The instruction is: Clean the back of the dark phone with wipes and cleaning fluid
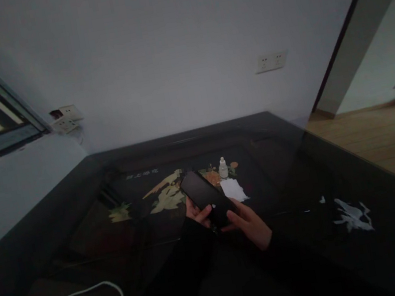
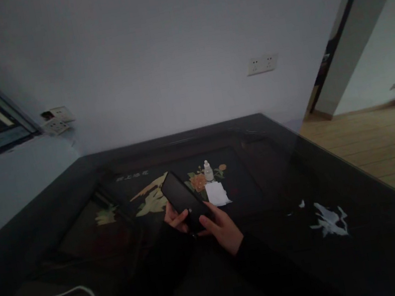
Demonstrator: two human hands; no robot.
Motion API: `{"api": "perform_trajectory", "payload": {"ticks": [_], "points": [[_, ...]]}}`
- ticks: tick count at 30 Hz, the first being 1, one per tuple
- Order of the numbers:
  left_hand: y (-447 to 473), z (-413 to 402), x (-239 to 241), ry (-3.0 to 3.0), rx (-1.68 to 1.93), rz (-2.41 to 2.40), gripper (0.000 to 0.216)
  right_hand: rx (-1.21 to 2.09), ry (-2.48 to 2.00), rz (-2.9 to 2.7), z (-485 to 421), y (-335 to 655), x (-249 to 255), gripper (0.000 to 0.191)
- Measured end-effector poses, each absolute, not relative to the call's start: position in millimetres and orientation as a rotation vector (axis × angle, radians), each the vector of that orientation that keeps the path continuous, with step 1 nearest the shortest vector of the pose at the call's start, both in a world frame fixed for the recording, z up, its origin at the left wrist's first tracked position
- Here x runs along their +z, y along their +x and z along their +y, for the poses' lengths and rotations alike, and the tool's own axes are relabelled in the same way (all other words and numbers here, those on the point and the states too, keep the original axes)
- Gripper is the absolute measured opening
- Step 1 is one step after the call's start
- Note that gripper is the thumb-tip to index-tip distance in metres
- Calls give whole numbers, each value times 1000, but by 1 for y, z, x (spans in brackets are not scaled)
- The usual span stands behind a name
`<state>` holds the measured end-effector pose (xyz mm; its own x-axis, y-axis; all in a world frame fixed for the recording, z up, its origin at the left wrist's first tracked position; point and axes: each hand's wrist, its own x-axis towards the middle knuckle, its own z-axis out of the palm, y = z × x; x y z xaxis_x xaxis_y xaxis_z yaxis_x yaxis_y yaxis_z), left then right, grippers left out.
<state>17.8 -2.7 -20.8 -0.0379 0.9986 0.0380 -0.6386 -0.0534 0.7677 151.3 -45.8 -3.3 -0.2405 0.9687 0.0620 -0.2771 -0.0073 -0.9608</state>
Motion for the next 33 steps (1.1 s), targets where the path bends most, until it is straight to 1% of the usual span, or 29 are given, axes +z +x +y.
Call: {"api": "perform_trajectory", "payload": {"ticks": [3,5,6,8,9,11,15,18,21,27,33], "points": [[27,-13,-15,789,1589,640,79,1315,-909,-1145,-52,148,-1,42],[21,-14,-12,739,1534,609,72,1298,-937,-1046,-53,150,-3,39],[14,-13,-11,696,1474,606,65,1317,-931,-985,-52,153,-4,39],[-6,-9,-9,625,1314,655,40,1380,-902,-872,-50,160,-6,42],[-16,-6,-9,671,1261,679,32,1417,-895,-833,-48,164,-6,43],[-34,1,-9,834,1195,733,37,1468,-911,-799,-43,172,-5,44],[-43,7,-11,918,1133,880,58,1463,-1015,-778,-35,180,-3,43],[-37,6,-13,938,1071,908,62,1388,-1087,-748,-30,183,-4,41],[-36,4,-17,1024,1021,916,58,1288,-1102,-791,-26,185,-5,41],[-36,-1,-31,1279,875,916,36,1132,-1191,-993,-25,200,0,36],[-32,-1,-35,1485,912,993,25,986,-1171,-1238,-30,205,6,31]]}}
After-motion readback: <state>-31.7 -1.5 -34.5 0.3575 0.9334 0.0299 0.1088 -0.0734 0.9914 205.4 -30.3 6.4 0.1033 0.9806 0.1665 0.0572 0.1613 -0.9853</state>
